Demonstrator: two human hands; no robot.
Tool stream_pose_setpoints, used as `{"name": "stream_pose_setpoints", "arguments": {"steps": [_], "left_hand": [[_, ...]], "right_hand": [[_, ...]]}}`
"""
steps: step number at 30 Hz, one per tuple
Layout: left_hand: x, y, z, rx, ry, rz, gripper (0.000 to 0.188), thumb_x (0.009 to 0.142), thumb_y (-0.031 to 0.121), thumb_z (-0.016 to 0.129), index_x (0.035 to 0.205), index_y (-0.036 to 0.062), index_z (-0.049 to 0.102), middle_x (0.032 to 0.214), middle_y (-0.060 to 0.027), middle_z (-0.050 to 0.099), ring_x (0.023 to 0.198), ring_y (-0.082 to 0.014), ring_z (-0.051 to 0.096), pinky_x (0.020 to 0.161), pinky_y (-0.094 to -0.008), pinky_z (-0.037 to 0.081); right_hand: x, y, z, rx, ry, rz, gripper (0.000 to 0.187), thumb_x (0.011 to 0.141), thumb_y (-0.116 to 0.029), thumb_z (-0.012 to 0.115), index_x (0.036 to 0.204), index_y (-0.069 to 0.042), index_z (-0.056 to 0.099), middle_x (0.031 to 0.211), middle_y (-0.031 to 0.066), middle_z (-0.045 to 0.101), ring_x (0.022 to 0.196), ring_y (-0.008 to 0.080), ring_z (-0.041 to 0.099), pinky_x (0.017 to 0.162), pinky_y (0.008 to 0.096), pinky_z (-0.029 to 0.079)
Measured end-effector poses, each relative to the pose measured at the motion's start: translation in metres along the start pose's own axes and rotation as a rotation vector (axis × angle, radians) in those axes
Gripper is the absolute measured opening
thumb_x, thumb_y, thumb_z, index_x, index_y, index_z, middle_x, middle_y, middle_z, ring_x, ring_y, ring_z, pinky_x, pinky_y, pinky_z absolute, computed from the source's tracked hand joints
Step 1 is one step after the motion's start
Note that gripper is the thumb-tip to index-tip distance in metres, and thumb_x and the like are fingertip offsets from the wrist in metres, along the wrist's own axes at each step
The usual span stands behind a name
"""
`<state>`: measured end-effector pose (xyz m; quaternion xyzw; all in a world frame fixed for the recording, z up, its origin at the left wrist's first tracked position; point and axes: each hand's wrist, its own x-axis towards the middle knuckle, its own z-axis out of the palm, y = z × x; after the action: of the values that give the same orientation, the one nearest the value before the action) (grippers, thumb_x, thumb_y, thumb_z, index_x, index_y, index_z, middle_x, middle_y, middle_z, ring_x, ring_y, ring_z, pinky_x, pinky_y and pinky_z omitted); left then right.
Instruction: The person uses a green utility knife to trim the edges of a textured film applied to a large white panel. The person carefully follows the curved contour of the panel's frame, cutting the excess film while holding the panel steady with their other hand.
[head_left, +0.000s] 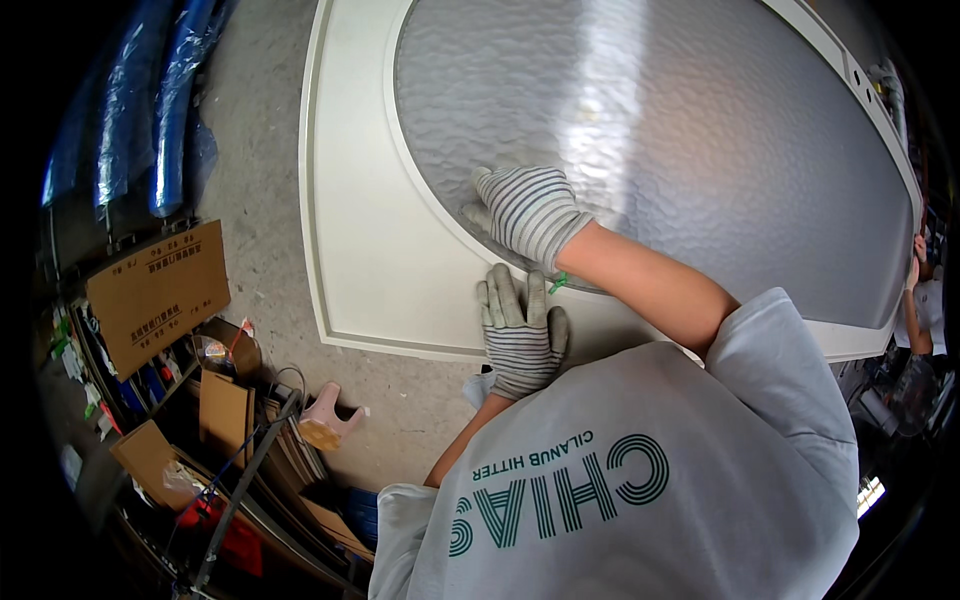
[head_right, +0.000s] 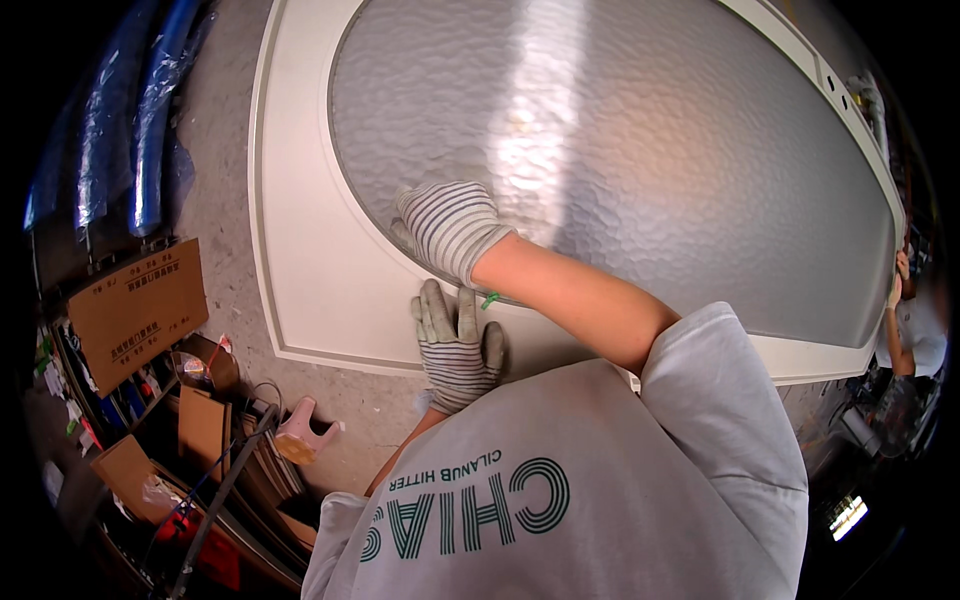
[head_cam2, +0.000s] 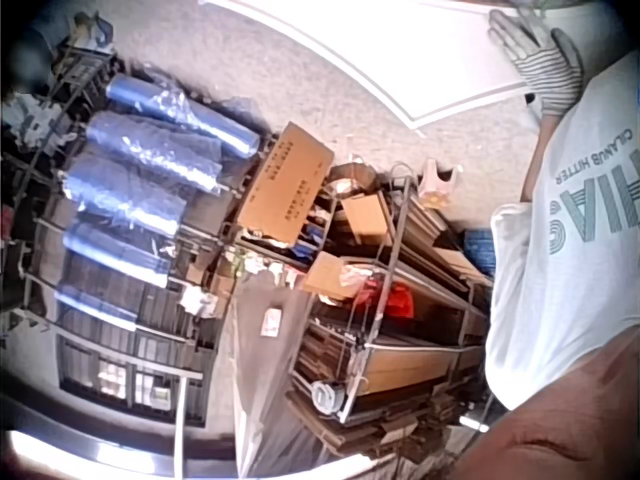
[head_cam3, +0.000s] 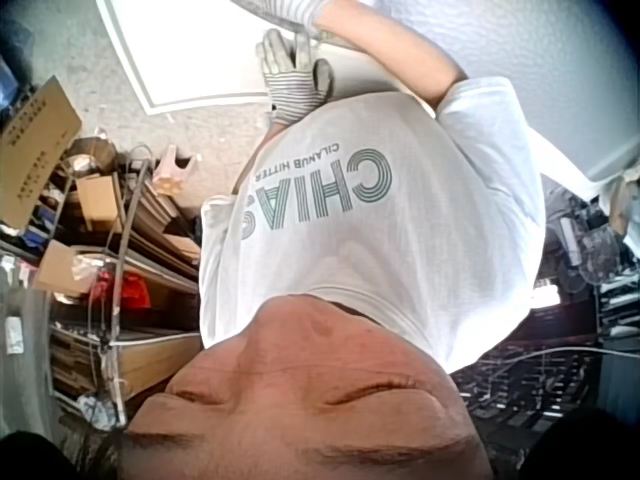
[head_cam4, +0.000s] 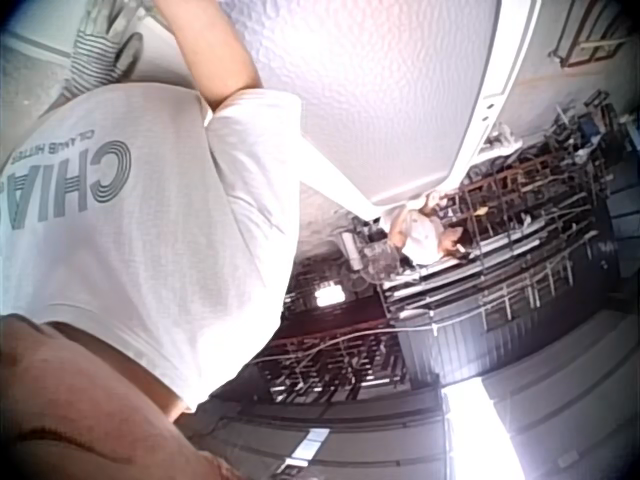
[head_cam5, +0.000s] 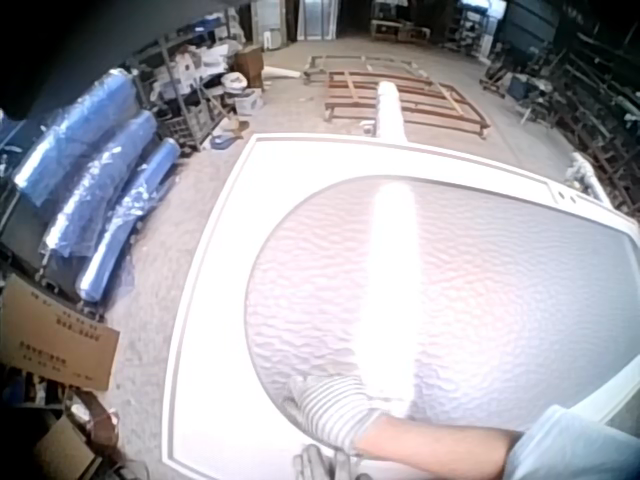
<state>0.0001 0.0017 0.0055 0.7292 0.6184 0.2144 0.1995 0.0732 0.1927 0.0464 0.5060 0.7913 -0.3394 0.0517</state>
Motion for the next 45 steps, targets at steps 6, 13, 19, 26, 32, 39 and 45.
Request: {"name": "stream_pose_setpoints", "arguments": {"steps": [6, 13, 19, 26, 32, 39, 45], "left_hand": [[0.002, 0.000, 0.002, -0.007, -0.013, 0.010, 0.067, 0.087, 0.025, 0.061, 0.144, 0.0016, 0.034, 0.142, -0.0427, 0.030, 0.129, -0.0575, 0.037, 0.105, -0.0691, 0.029], [0.001, 0.000, 0.000, 0.001, -0.006, -0.003, 0.065, 0.087, 0.024, 0.061, 0.143, 0.0010, 0.036, 0.142, -0.0429, 0.030, 0.128, -0.0575, 0.037, 0.105, -0.0687, 0.029], [0.002, 0.001, 0.000, -0.013, 0.004, 0.008, 0.065, 0.086, 0.024, 0.061, 0.142, 0.0005, 0.038, 0.141, -0.0424, 0.030, 0.127, -0.0570, 0.038, 0.105, -0.0679, 0.029], [0.003, 0.002, -0.002, -0.017, -0.001, -0.004, 0.065, 0.084, 0.023, 0.063, 0.141, 0.0002, 0.040, 0.142, -0.0416, 0.031, 0.127, -0.0564, 0.038, 0.104, -0.0672, 0.030], [0.004, 0.003, -0.002, -0.016, 0.001, -0.015, 0.065, 0.084, 0.021, 0.063, 0.141, 0.0004, 0.040, 0.141, -0.0411, 0.031, 0.126, -0.0563, 0.039, 0.104, -0.0671, 0.031], [0.001, 0.001, 0.001, 0.002, 0.028, 0.017, 0.065, 0.084, 0.022, 0.063, 0.141, 0.0004, 0.041, 0.141, -0.0415, 0.031, 0.127, -0.0559, 0.039, 0.104, -0.0675, 0.030], [0.001, 0.001, 0.001, -0.003, 0.021, 0.010, 0.065, 0.085, 0.023, 0.062, 0.141, -0.0002, 0.040, 0.143, -0.0413, 0.030, 0.129, -0.0557, 0.037, 0.105, -0.0679, 0.029]], "right_hand": [[-0.003, 0.000, 0.000, -0.008, -0.066, 0.052, 0.043, 0.092, -0.041, 0.057, 0.100, 0.001, 0.060, 0.086, 0.0192, 0.069, 0.083, 0.0355, 0.068, 0.077, 0.0453, 0.053], [-0.007, 0.001, 0.010, -0.039, -0.035, 0.024, 0.040, 0.092, -0.042, 0.056, 0.099, -0.003, 0.063, 0.085, 0.0140, 0.070, 0.082, 0.0320, 0.069, 0.075, 0.0446, 0.053], [0.015, 0.011, -0.001, -0.070, -0.003, -0.113, 0.031, 0.094, -0.040, 0.056, 0.095, -0.010, 0.066, 0.082, 0.0085, 0.069, 0.081, 0.0278, 0.068, 0.072, 0.0421, 0.053], [0.010, 0.036, -0.004, -0.183, -0.151, -0.450, 0.031, 0.092, -0.041, 0.057, 0.089, -0.011, 0.065, 0.076, 0.0075, 0.065, 0.079, 0.0295, 0.066, 0.068, 0.0433, 0.052], [0.019, 0.029, -0.017, -0.121, -0.249, -0.411, 0.028, 0.091, -0.041, 0.059, 0.087, -0.013, 0.064, 0.073, 0.0075, 0.065, 0.072, 0.0288, 0.065, 0.065, 0.0424, 0.050], [0.017, 0.030, -0.012, -0.090, -0.199, -0.360, 0.026, 0.089, -0.039, 0.062, 0.086, -0.014, 0.063, 0.069, 0.0072, 0.063, 0.069, 0.0287, 0.064, 0.063, 0.0425, 0.049], [0.019, 0.030, -0.010, -0.088, -0.198, -0.308, 0.024, 0.087, -0.037, 0.063, 0.085, -0.014, 0.064, 0.068, 0.0067, 0.064, 0.067, 0.0281, 0.064, 0.062, 0.0413, 0.049]]}}
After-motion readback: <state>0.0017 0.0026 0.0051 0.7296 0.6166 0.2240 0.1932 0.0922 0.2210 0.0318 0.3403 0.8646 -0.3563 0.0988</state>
